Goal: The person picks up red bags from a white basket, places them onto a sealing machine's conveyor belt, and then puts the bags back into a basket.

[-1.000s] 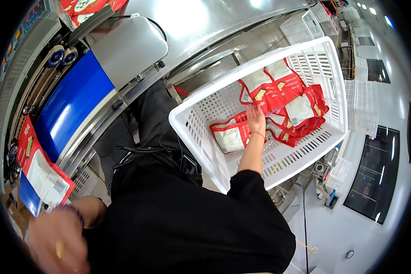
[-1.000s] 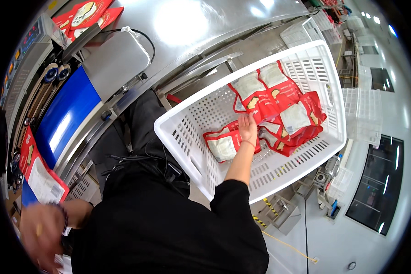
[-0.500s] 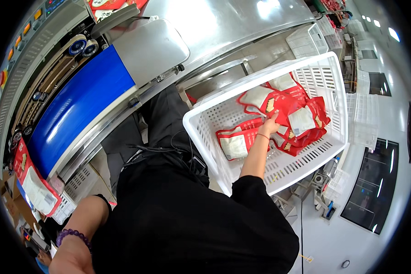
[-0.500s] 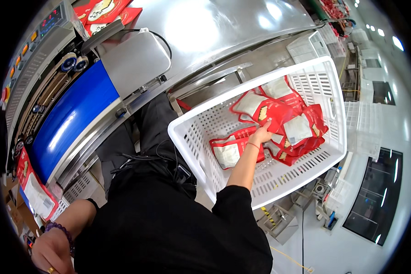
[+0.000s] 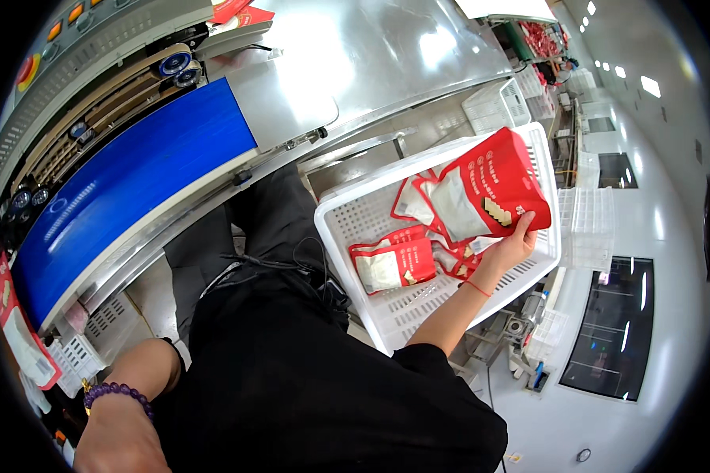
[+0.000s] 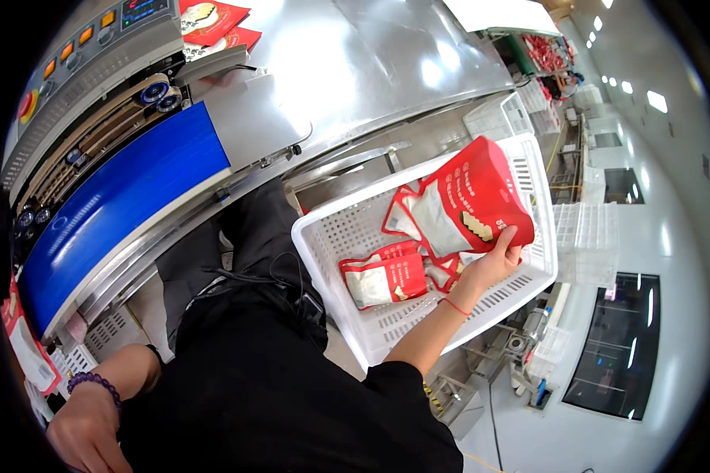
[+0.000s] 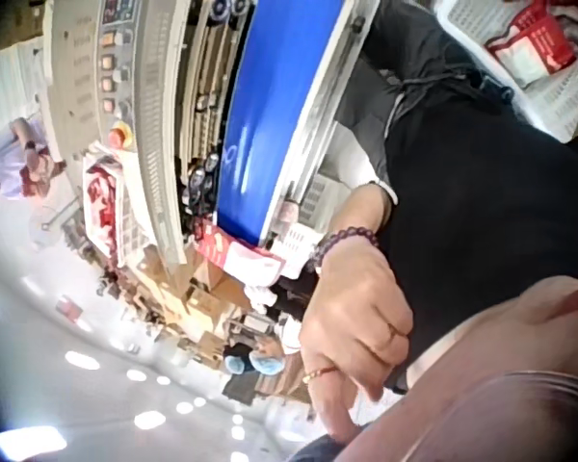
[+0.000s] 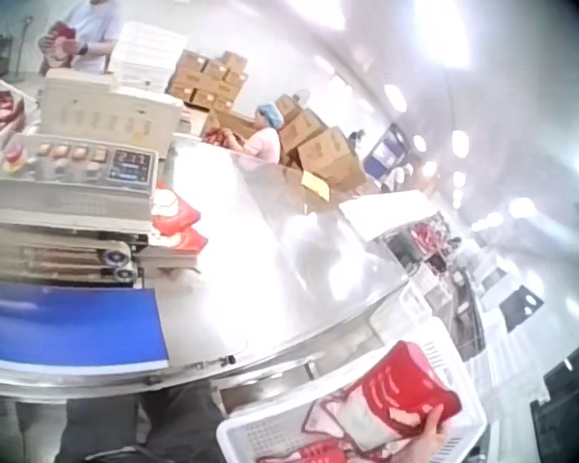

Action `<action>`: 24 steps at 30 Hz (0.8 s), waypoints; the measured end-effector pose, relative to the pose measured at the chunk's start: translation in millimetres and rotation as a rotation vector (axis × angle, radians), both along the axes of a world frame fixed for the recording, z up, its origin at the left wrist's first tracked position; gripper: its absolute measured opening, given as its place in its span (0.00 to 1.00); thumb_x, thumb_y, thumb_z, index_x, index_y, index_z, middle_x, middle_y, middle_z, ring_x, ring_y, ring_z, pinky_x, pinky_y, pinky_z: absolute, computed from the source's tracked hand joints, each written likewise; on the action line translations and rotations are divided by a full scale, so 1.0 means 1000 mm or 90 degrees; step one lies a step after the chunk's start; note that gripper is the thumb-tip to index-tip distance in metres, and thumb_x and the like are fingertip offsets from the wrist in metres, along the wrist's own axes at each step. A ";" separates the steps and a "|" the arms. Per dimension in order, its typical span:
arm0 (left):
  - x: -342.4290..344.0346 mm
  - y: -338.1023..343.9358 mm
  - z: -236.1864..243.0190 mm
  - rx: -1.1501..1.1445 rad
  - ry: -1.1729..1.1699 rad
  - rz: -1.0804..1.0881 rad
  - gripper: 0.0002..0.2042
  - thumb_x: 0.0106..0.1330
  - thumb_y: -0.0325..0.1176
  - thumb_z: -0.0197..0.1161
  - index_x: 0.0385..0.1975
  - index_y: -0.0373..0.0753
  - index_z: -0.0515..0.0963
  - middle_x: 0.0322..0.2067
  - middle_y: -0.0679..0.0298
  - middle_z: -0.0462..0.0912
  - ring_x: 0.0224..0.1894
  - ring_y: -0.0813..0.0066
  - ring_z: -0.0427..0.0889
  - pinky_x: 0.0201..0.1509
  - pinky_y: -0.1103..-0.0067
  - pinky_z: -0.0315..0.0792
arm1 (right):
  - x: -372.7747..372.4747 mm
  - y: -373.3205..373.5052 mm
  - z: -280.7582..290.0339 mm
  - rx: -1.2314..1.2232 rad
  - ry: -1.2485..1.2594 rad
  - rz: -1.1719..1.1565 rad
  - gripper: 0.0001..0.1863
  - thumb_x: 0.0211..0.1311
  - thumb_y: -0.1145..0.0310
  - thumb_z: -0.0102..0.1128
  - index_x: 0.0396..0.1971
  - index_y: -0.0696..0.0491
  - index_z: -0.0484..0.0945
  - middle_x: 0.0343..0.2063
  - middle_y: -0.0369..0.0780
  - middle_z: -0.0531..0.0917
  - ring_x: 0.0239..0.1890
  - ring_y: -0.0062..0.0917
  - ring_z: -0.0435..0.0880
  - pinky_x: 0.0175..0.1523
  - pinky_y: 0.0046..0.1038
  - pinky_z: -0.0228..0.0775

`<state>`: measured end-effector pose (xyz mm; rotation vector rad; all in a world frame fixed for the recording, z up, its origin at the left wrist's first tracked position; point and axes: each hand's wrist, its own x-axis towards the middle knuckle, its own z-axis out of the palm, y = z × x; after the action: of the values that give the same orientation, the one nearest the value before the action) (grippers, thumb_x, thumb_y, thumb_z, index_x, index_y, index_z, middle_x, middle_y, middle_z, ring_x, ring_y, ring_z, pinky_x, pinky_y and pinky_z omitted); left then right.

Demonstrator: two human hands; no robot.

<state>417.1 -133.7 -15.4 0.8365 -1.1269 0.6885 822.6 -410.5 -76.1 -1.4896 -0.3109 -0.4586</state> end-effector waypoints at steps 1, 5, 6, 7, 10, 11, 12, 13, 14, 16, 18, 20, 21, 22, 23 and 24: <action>0.005 -0.006 -0.001 -0.053 -0.034 -0.148 0.11 0.69 0.31 0.52 0.32 0.33 0.80 0.27 0.57 0.82 0.24 0.71 0.78 0.29 0.79 0.73 | -0.007 0.013 0.013 -0.009 -0.015 0.006 0.14 0.67 0.65 0.60 0.43 0.62 0.79 0.39 0.39 0.84 0.38 0.19 0.81 0.44 0.22 0.74; 0.017 0.003 -0.065 -0.323 0.123 -0.219 0.17 0.73 0.32 0.44 0.26 0.32 0.77 0.27 0.56 0.82 0.17 0.65 0.73 0.19 0.77 0.64 | -0.048 0.051 0.056 -0.053 -0.026 -0.020 0.15 0.67 0.66 0.60 0.46 0.62 0.79 0.39 0.40 0.84 0.36 0.19 0.80 0.44 0.21 0.73; 0.024 0.003 -0.058 -0.288 0.069 -0.257 0.20 0.76 0.33 0.35 0.42 0.29 0.78 0.19 0.64 0.79 0.15 0.74 0.69 0.18 0.81 0.61 | -0.027 0.037 0.049 -0.090 -0.079 -0.027 0.14 0.67 0.67 0.59 0.44 0.62 0.79 0.38 0.41 0.84 0.35 0.21 0.81 0.41 0.22 0.75; 0.031 -0.009 -0.058 -0.535 0.393 -0.118 0.22 0.78 0.35 0.33 0.60 0.26 0.66 0.10 0.73 0.70 0.12 0.84 0.62 0.16 0.84 0.56 | -0.053 0.044 0.072 -0.027 -0.085 0.045 0.14 0.67 0.67 0.59 0.43 0.63 0.79 0.38 0.42 0.84 0.36 0.23 0.82 0.41 0.23 0.76; 0.036 -0.008 -0.058 -0.478 0.420 -0.107 0.24 0.79 0.37 0.30 0.65 0.24 0.55 0.07 0.77 0.61 0.09 0.89 0.56 0.13 0.87 0.48 | -0.042 0.051 0.067 -0.048 -0.096 0.195 0.17 0.67 0.64 0.60 0.46 0.63 0.77 0.41 0.44 0.83 0.40 0.25 0.83 0.46 0.26 0.77; 0.033 -0.009 -0.055 -0.482 0.421 -0.089 0.24 0.79 0.37 0.30 0.65 0.24 0.55 0.07 0.77 0.61 0.09 0.89 0.56 0.13 0.87 0.48 | -0.037 0.056 0.058 -0.034 -0.106 0.273 0.17 0.67 0.65 0.59 0.47 0.63 0.76 0.43 0.44 0.83 0.43 0.26 0.83 0.50 0.27 0.75; 0.035 -0.012 -0.056 -0.479 0.434 -0.080 0.24 0.79 0.37 0.30 0.65 0.25 0.56 0.06 0.77 0.61 0.09 0.90 0.55 0.12 0.87 0.48 | -0.038 0.060 0.051 -0.032 -0.101 0.280 0.17 0.67 0.65 0.59 0.47 0.63 0.76 0.43 0.44 0.83 0.43 0.26 0.83 0.50 0.27 0.75; 0.034 -0.011 -0.054 -0.473 0.445 -0.070 0.24 0.79 0.37 0.31 0.65 0.25 0.56 0.06 0.77 0.61 0.09 0.90 0.55 0.12 0.88 0.47 | -0.045 0.074 0.046 -0.010 -0.081 0.359 0.16 0.68 0.66 0.58 0.47 0.64 0.76 0.43 0.45 0.82 0.43 0.27 0.82 0.50 0.27 0.73; 0.034 -0.008 -0.053 -0.472 0.446 -0.064 0.24 0.79 0.37 0.31 0.65 0.25 0.56 0.06 0.77 0.61 0.09 0.90 0.55 0.12 0.88 0.47 | -0.053 0.087 0.041 0.012 -0.060 0.437 0.15 0.69 0.68 0.57 0.46 0.65 0.76 0.42 0.45 0.82 0.43 0.27 0.81 0.51 0.28 0.72; 0.034 -0.006 -0.060 -0.410 0.434 -0.057 0.23 0.79 0.37 0.33 0.66 0.28 0.54 0.10 0.76 0.69 0.11 0.88 0.60 0.13 0.88 0.51 | -0.071 0.111 0.036 0.016 -0.040 0.531 0.11 0.68 0.70 0.57 0.37 0.65 0.76 0.34 0.41 0.80 0.36 0.22 0.78 0.43 0.22 0.69; 0.040 -0.010 -0.066 -0.410 0.462 0.030 0.20 0.78 0.35 0.40 0.62 0.28 0.61 0.13 0.76 0.68 0.13 0.89 0.61 0.16 0.88 0.53 | -0.086 0.129 0.033 -0.009 -0.015 0.546 0.08 0.66 0.72 0.57 0.33 0.63 0.75 0.31 0.39 0.78 0.33 0.20 0.74 0.40 0.20 0.66; 0.054 -0.015 -0.068 -0.324 0.759 0.542 0.16 0.76 0.35 0.47 0.55 0.30 0.66 0.14 0.74 0.64 0.15 0.89 0.60 0.19 0.88 0.52 | -0.092 0.139 0.019 -0.020 -0.050 0.577 0.04 0.63 0.77 0.57 0.32 0.63 0.76 0.32 0.39 0.78 0.34 0.20 0.75 0.42 0.20 0.66; 0.050 -0.008 -0.099 -0.282 0.701 0.609 0.19 0.71 0.38 0.56 0.54 0.32 0.67 0.26 0.67 0.73 0.27 0.82 0.72 0.31 0.85 0.64 | -0.096 0.146 0.019 -0.034 -0.054 0.601 0.04 0.63 0.78 0.57 0.33 0.63 0.77 0.33 0.39 0.79 0.35 0.20 0.75 0.43 0.20 0.66; 0.057 -0.002 -0.101 -0.282 0.705 0.611 0.19 0.71 0.38 0.56 0.54 0.32 0.67 0.26 0.67 0.73 0.27 0.82 0.72 0.31 0.85 0.64 | -0.098 0.153 0.014 -0.047 -0.055 0.626 0.04 0.63 0.78 0.58 0.34 0.63 0.78 0.35 0.38 0.80 0.36 0.19 0.76 0.44 0.20 0.67; 0.067 0.004 -0.101 -0.143 0.664 0.726 0.21 0.66 0.37 0.62 0.55 0.34 0.68 0.36 0.64 0.73 0.37 0.78 0.73 0.40 0.82 0.67 | -0.101 0.158 0.008 -0.033 0.009 0.638 0.04 0.63 0.78 0.58 0.34 0.63 0.79 0.35 0.38 0.81 0.37 0.19 0.76 0.45 0.20 0.67; 0.074 0.005 -0.102 0.000 0.615 0.829 0.24 0.61 0.37 0.68 0.55 0.36 0.70 0.46 0.61 0.73 0.47 0.73 0.74 0.50 0.78 0.70 | -0.101 0.159 0.003 -0.019 0.073 0.646 0.04 0.63 0.78 0.58 0.35 0.63 0.80 0.36 0.37 0.82 0.38 0.18 0.77 0.46 0.20 0.67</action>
<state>491.5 -128.5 -117.2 1.6471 0.4203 1.1086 721.3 -251.1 -73.1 -1.1926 -0.9126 0.4425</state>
